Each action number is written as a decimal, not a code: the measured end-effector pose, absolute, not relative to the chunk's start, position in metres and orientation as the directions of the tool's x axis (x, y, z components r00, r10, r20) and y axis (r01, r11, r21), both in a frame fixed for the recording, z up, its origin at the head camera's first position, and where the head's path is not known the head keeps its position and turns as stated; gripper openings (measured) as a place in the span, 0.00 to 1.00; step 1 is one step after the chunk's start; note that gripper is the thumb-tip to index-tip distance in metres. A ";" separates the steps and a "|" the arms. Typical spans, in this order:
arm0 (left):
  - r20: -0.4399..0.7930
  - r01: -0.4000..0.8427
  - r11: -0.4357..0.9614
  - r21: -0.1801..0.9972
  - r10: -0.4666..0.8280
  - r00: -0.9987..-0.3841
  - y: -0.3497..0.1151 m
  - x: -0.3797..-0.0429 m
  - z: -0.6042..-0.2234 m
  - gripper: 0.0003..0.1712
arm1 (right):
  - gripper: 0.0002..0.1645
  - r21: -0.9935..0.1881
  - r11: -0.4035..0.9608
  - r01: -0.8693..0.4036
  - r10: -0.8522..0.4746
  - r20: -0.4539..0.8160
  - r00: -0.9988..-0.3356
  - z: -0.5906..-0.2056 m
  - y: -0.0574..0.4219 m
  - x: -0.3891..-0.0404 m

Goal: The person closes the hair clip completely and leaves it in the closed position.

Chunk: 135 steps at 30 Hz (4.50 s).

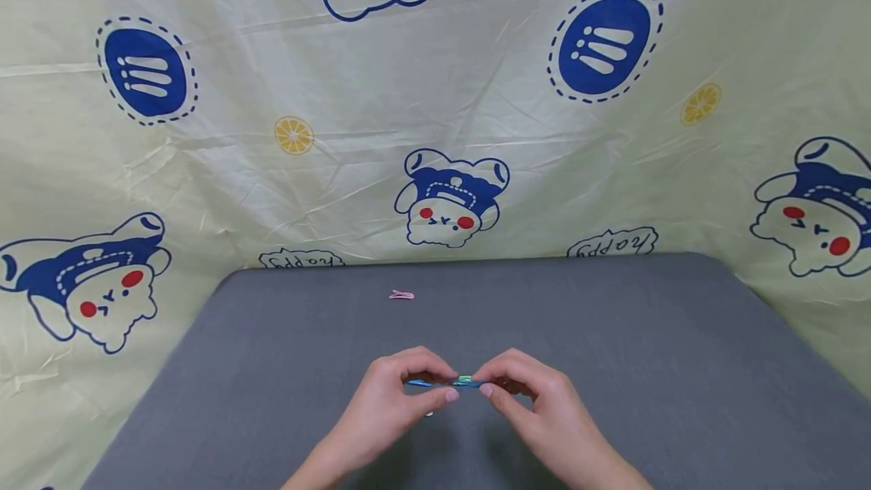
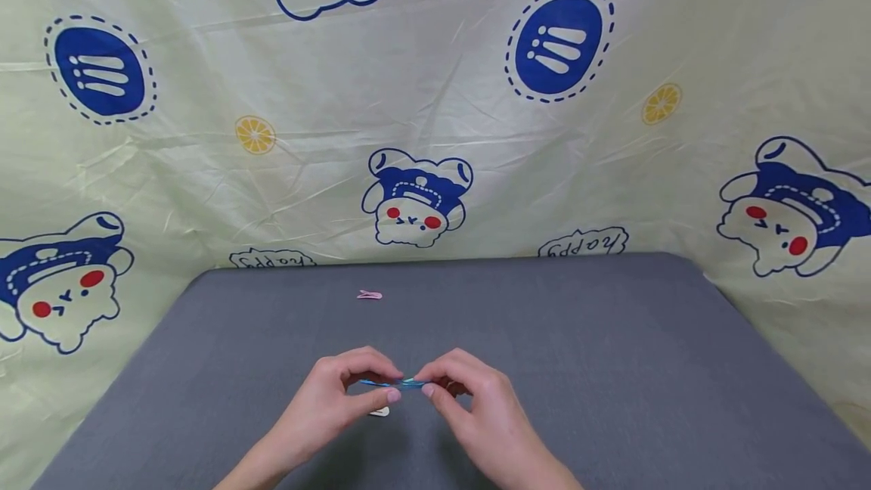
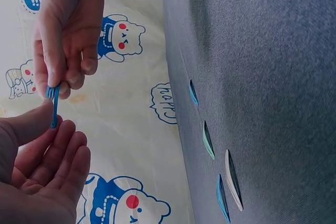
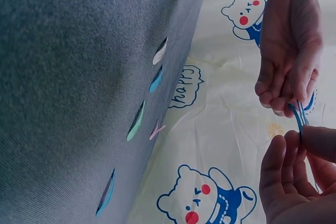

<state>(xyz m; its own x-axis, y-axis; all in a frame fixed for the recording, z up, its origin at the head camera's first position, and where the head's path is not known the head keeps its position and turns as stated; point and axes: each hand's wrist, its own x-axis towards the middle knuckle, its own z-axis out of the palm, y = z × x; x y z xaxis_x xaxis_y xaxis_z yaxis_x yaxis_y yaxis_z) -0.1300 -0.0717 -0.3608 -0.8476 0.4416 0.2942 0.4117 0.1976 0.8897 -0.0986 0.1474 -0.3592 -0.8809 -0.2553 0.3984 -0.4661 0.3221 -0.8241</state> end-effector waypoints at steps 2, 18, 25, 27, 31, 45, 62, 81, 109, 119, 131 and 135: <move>0.308 0.426 0.202 0.882 0.437 -0.845 -0.071 -0.129 -0.362 0.05 | 0.06 -0.834 0.317 -0.452 -0.255 0.385 -0.887 -0.360 0.147 -0.098; 0.409 0.531 0.247 0.810 0.410 -0.815 -0.070 -0.122 -0.361 0.12 | 0.08 -0.828 0.279 -0.487 -0.203 0.444 -0.873 -0.370 0.142 -0.097; 0.426 0.532 0.225 0.816 0.388 -0.817 -0.067 -0.122 -0.362 0.12 | 0.06 -0.838 0.241 -0.489 -0.171 0.459 -0.872 -0.371 0.140 -0.095; 0.433 0.532 0.224 0.816 0.373 -0.821 -0.066 -0.121 -0.363 0.13 | 0.06 -0.841 0.241 -0.485 -0.156 0.460 -0.874 -0.372 0.139 -0.095; 0.427 0.519 0.231 0.823 0.352 -0.833 -0.064 -0.119 -0.364 0.14 | 0.07 -0.843 0.257 -0.473 -0.126 0.456 -0.881 -0.373 0.136 -0.093; 0.449 0.538 0.222 0.813 0.350 -0.822 -0.063 -0.119 -0.364 0.13 | 0.09 -0.846 0.319 -0.427 -0.059 0.432 -0.900 -0.369 0.130 -0.089; 0.576 0.654 0.245 0.716 0.321 -0.752 -0.063 -0.124 -0.367 0.12 | 0.09 -0.967 0.159 -0.200 -0.166 0.174 -0.971 -0.369 0.141 -0.099; 0.351 0.458 0.264 0.849 0.366 -0.862 -0.066 -0.124 -0.368 0.08 | 0.10 -0.968 0.120 -0.222 -0.202 0.195 -0.960 -0.376 0.143 -0.103; 0.221 0.392 0.367 0.844 0.429 -0.876 -0.067 -0.137 -0.382 0.07 | 0.08 -0.845 0.402 -0.353 -0.277 0.255 -0.926 -0.383 0.149 -0.113; 0.235 0.452 0.386 0.804 0.493 -0.838 -0.065 -0.149 -0.389 0.07 | 0.07 -0.810 0.451 -0.373 -0.356 0.220 -0.908 -0.389 0.157 -0.125; 0.203 0.500 0.431 0.752 0.570 -0.796 -0.066 -0.159 -0.399 0.07 | 0.03 -0.802 0.493 -0.338 -0.448 0.099 -0.888 -0.396 0.160 -0.137; 0.193 0.506 0.433 0.746 0.587 -0.786 -0.066 -0.162 -0.402 0.07 | 0.03 -0.783 0.510 -0.356 -0.478 0.087 -0.874 -0.398 0.162 -0.142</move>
<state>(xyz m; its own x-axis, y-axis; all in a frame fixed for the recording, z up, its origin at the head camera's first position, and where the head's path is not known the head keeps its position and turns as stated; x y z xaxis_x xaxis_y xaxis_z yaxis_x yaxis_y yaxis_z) -0.1617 -0.0660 -0.4016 -0.7861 0.5874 0.1925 0.5062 0.4330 0.7458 -0.1416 0.1617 -0.3978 -0.8742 -0.4777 0.0869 -0.3565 0.5101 -0.7827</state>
